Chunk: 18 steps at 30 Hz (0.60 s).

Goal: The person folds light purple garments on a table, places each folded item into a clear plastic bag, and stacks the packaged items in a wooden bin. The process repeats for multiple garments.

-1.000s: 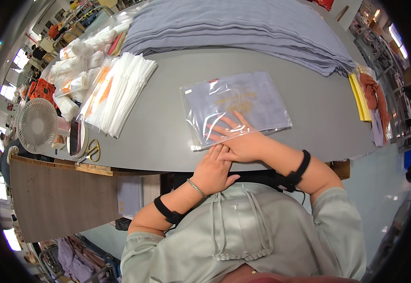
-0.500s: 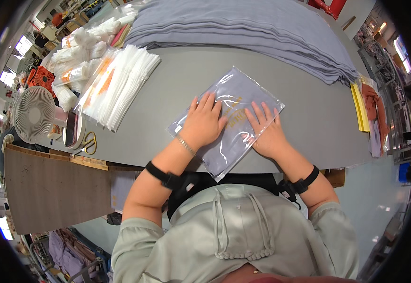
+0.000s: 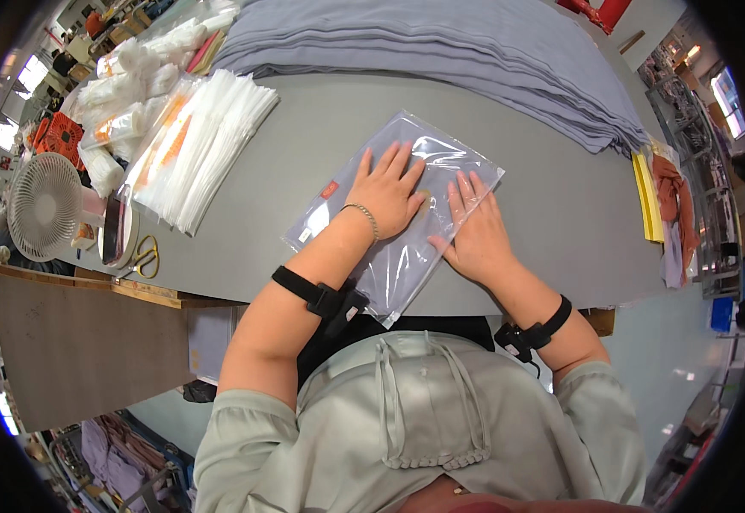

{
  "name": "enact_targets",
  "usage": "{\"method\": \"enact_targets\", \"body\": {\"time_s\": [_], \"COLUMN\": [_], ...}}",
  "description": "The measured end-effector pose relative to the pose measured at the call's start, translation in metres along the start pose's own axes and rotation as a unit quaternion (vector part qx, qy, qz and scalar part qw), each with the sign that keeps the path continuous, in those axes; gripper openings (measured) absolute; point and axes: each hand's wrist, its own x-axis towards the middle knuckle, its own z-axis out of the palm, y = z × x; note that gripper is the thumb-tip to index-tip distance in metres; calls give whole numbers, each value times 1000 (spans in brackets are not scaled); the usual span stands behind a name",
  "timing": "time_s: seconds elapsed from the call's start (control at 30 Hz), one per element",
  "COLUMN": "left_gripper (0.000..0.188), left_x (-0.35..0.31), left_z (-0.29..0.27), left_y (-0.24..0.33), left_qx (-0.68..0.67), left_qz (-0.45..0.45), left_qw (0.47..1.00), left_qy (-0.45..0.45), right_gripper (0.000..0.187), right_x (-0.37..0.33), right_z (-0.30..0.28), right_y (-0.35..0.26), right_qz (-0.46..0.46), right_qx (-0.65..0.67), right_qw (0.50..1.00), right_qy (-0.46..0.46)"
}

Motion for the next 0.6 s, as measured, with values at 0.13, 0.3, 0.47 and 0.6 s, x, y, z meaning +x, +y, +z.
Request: {"method": "enact_targets", "body": {"time_s": [0.13, 0.3, 0.47, 0.6], "left_gripper": [59, 57, 49, 49], "left_x": [4, 8, -1, -30], "left_z": [2, 4, 4, 9], "left_y": [5, 2, 12, 26], "left_qx": [-52, -14, 68, -99], "left_qz": [29, 23, 99, 112], "left_qw": [998, 999, 984, 988], "left_qy": [-27, -25, 134, 32], "right_gripper": [87, 76, 67, 72], "right_x": [16, 10, -48, -53], "right_z": [0, 1, -10, -22], "right_y": [12, 6, -32, -51], "right_qz": [4, -27, -253, -277], "right_qx": [-16, 36, 206, 179], "right_qw": [999, 998, 944, 938], "right_qy": [45, 36, -39, -103]}}
